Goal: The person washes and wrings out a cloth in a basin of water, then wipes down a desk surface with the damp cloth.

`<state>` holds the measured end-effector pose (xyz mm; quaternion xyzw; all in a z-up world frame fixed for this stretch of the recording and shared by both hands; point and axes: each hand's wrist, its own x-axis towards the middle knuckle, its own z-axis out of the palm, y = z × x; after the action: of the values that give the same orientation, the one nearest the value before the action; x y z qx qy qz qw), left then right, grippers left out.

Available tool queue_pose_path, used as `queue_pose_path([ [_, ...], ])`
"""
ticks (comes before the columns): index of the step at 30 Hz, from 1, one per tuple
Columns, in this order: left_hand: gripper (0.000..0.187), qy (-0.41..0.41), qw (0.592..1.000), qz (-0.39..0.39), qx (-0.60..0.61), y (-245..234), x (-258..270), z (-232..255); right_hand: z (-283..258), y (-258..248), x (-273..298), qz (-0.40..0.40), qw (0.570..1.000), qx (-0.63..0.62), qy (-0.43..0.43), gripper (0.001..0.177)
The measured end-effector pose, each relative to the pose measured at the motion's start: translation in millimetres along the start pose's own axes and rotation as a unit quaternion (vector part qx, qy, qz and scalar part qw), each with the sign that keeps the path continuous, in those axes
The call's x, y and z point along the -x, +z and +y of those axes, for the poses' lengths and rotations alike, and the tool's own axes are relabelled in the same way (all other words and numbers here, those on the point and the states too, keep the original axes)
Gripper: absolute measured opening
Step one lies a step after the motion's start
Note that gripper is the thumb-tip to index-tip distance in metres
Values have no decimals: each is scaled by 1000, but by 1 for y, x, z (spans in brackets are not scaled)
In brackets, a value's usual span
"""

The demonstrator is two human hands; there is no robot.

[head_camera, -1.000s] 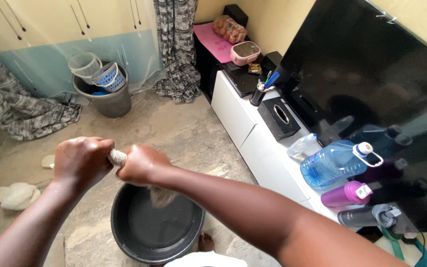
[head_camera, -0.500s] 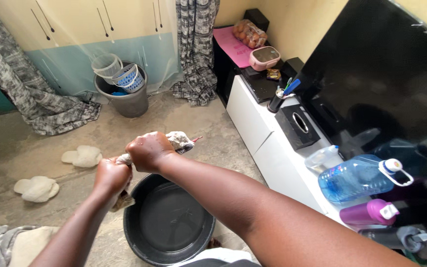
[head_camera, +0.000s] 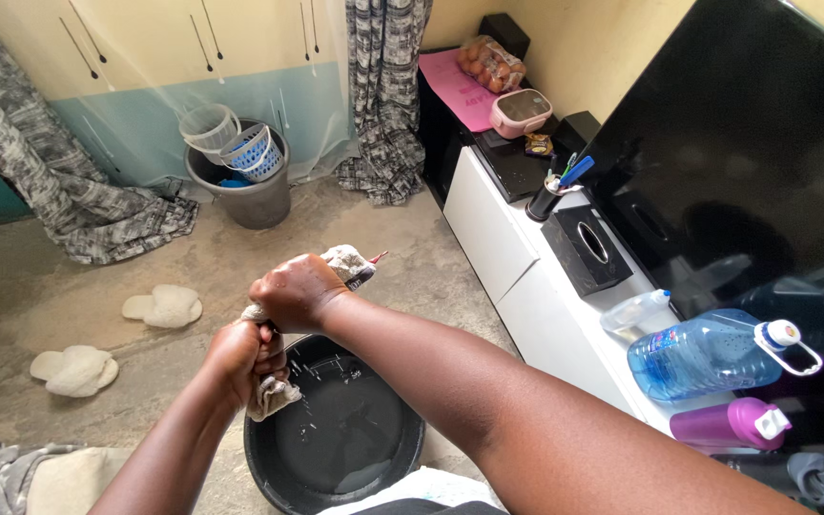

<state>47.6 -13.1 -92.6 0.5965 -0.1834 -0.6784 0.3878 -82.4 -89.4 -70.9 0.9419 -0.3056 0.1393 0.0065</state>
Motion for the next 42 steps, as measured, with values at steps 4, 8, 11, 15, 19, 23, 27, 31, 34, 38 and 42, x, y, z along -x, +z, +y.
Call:
queue_pose_path([
  [4, 29, -33, 999, -25, 21, 0, -10, -2, 6, 9, 5, 4, 1000, 3, 7, 12],
  [8, 30, -52, 997, -57, 24, 0, -17, -7, 11, 14, 13, 9, 1000, -13, 8, 11],
  [11, 31, -58, 995, -70, 26, 2, -19, -12, 12, 15, 20, -1, 1000, -16, 20, 11],
  [15, 29, -31, 999, -33, -3, 8, -16, -18, 10, 13, 28, -11, 998, -32, 44, 11],
  [19, 25, 8, 998, 10, -54, 7, -27, -28, 1, 8, 42, -21, 992, -66, 101, 20],
  [23, 19, 136, 958, 100, -230, -4, -41, -42, -16, 13, 54, -52, 973, -113, 194, 27],
  [27, 29, 257, 808, 195, -493, -15, -40, -53, -33, 29, 69, -94, 914, -202, 338, 30],
  [31, 49, 346, 775, 194, -492, -12, -25, -58, -42, 35, 78, -79, 819, -347, 449, 31],
  [34, 70, 444, 722, 192, -494, -5, 5, -58, -43, 31, 86, -79, 684, -502, 523, 31],
  [38, 78, 440, 762, 153, -449, 22, 55, -75, -47, 40, 81, 71, 597, -576, 554, 27],
  [42, 86, 509, 639, 164, -552, 45, 95, -92, -38, 48, 64, 242, 369, -665, 603, 25],
])
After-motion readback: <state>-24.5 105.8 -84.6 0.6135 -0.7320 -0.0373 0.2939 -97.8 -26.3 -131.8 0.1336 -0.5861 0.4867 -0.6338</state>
